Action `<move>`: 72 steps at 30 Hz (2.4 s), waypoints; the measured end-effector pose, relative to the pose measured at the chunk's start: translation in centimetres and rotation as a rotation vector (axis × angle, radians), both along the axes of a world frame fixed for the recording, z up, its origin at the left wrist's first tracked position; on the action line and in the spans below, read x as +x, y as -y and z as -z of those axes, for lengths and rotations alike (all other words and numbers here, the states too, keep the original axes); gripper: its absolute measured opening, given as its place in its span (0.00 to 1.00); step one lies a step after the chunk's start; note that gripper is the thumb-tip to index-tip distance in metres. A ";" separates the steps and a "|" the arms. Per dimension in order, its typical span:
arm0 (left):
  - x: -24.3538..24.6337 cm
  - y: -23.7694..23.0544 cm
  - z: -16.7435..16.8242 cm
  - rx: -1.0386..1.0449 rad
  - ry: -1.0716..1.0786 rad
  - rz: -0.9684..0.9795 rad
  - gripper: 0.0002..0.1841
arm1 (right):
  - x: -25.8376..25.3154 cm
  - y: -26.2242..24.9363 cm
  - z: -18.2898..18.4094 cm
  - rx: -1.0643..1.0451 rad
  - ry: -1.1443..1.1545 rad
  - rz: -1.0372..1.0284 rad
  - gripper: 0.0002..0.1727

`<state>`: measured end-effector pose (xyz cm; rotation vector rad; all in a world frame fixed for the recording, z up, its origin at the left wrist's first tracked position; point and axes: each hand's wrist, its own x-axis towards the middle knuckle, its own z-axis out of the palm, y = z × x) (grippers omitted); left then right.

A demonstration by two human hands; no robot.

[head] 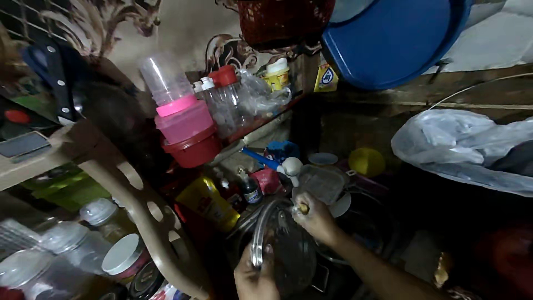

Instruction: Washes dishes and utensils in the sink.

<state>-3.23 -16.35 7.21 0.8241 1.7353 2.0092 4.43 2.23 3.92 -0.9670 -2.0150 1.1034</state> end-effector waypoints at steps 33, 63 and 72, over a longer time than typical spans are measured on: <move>0.5 -4.2 2.5 -0.092 0.377 -0.100 0.19 | -2.7 5.1 2.0 0.324 -0.336 -0.137 0.14; 1.2 -7.0 5.8 -0.165 0.754 -0.067 0.20 | 2.8 -21.4 -3.3 -0.011 0.107 0.451 0.17; 0.6 -10.8 6.4 -0.139 0.824 -0.107 0.19 | -0.3 -16.3 -9.4 0.173 0.324 -0.025 0.29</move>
